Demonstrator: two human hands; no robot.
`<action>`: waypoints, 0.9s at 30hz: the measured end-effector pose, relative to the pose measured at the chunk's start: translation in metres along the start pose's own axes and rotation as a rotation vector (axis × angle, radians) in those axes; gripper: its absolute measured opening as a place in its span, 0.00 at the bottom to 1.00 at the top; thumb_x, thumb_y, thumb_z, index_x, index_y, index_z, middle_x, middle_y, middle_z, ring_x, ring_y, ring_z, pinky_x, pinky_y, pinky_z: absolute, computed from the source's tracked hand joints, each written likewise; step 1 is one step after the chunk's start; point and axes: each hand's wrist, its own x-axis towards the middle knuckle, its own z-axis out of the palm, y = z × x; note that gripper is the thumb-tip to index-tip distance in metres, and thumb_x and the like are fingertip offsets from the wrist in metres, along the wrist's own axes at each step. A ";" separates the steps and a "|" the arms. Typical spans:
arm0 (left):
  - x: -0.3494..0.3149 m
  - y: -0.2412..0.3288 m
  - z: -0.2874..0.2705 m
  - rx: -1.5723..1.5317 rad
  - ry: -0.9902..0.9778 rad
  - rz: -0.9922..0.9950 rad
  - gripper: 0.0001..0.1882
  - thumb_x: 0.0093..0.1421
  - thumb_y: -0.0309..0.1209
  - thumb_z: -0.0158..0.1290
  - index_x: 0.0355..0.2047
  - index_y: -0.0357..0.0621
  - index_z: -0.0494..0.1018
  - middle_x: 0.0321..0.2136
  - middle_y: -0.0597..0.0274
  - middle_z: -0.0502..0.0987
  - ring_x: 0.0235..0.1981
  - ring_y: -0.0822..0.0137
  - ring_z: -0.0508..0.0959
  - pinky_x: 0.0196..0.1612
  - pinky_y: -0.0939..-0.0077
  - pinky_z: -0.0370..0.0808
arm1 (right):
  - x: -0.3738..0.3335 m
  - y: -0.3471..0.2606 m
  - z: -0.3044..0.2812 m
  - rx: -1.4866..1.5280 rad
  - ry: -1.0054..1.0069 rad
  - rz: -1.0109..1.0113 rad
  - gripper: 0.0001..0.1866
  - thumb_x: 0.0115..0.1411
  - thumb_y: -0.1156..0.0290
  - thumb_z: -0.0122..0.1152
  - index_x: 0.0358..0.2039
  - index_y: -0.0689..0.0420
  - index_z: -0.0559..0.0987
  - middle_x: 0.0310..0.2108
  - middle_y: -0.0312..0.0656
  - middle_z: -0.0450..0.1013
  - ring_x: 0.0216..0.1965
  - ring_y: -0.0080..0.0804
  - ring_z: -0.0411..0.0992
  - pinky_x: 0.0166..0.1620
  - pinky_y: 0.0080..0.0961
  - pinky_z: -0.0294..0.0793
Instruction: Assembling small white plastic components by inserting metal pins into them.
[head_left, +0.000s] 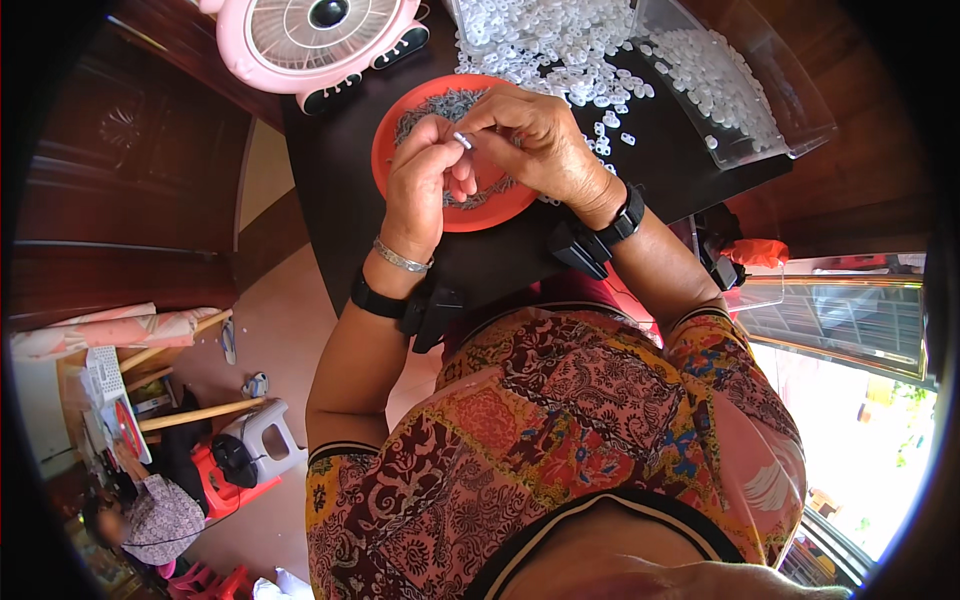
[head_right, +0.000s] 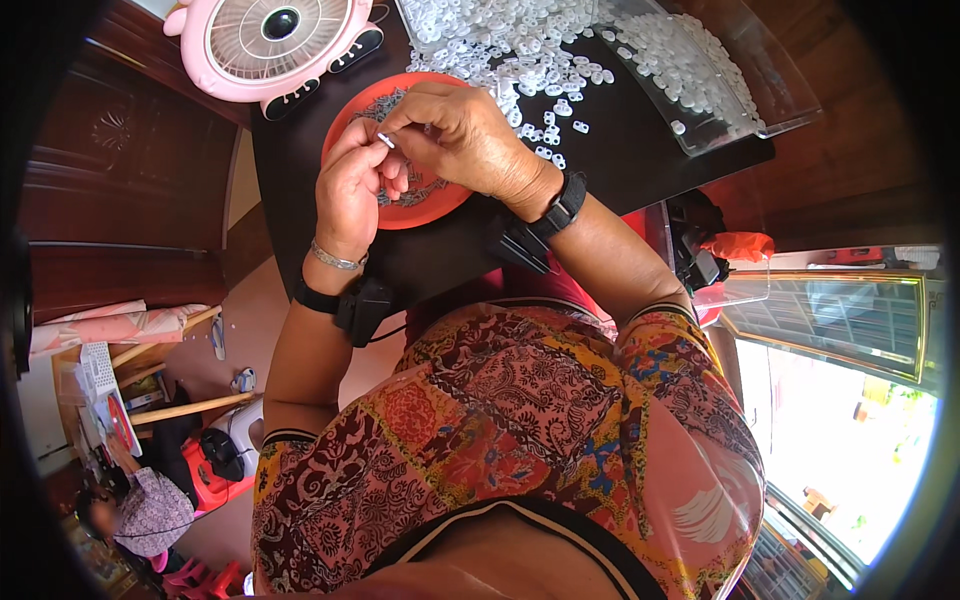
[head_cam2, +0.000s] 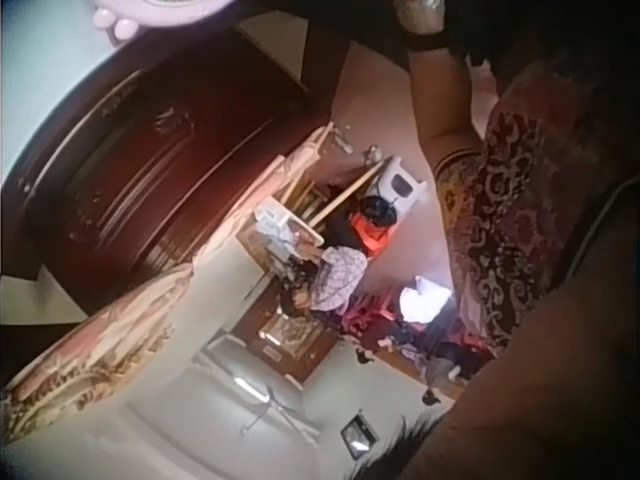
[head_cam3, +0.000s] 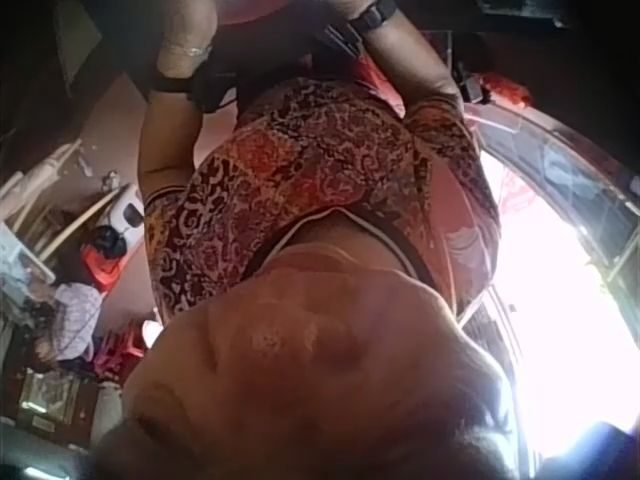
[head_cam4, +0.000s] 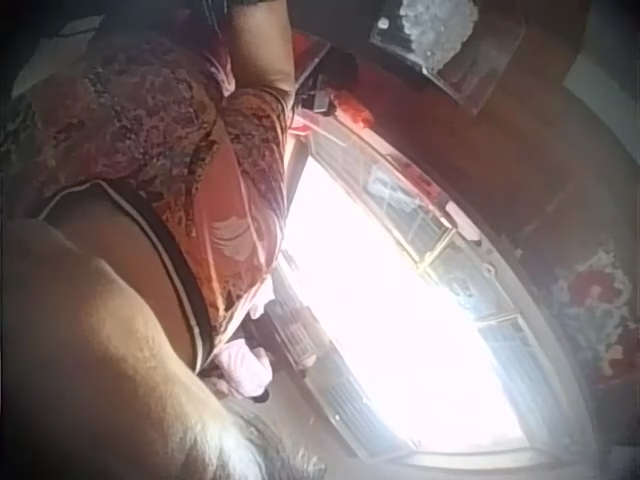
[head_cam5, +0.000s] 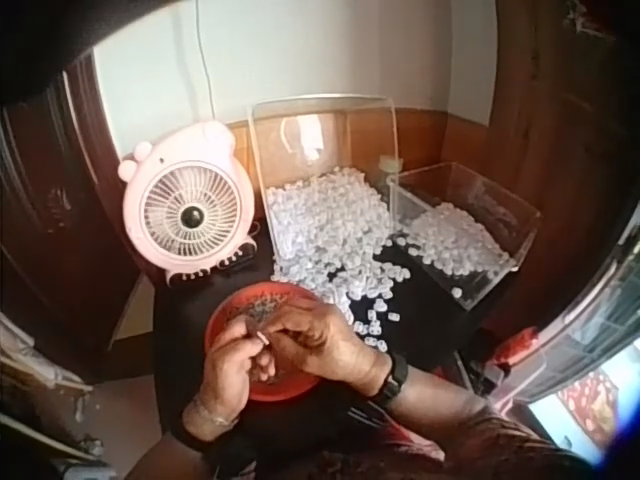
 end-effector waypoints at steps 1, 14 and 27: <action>0.000 0.000 0.000 0.001 0.001 -0.001 0.06 0.56 0.30 0.43 0.26 0.42 0.67 0.17 0.67 0.68 0.18 0.75 0.69 0.21 0.85 0.64 | -0.001 0.001 0.001 -0.043 0.001 -0.029 0.07 0.49 0.80 0.61 0.30 0.57 0.79 0.27 0.38 0.75 0.30 0.34 0.76 0.32 0.26 0.76; 0.001 -0.001 -0.011 0.064 0.050 -0.077 0.07 0.55 0.30 0.41 0.28 0.42 0.67 0.17 0.66 0.68 0.16 0.75 0.67 0.19 0.84 0.62 | -0.001 -0.009 0.005 -0.237 -0.045 -0.122 0.07 0.50 0.74 0.62 0.32 0.56 0.79 0.29 0.39 0.74 0.30 0.37 0.75 0.33 0.27 0.76; -0.002 0.005 -0.010 -0.046 -0.064 -0.098 0.14 0.62 0.39 0.43 0.29 0.41 0.70 0.17 0.67 0.68 0.17 0.74 0.69 0.21 0.84 0.63 | -0.001 -0.004 0.000 -0.095 -0.023 -0.072 0.07 0.51 0.73 0.65 0.32 0.57 0.80 0.27 0.38 0.75 0.28 0.34 0.75 0.30 0.25 0.75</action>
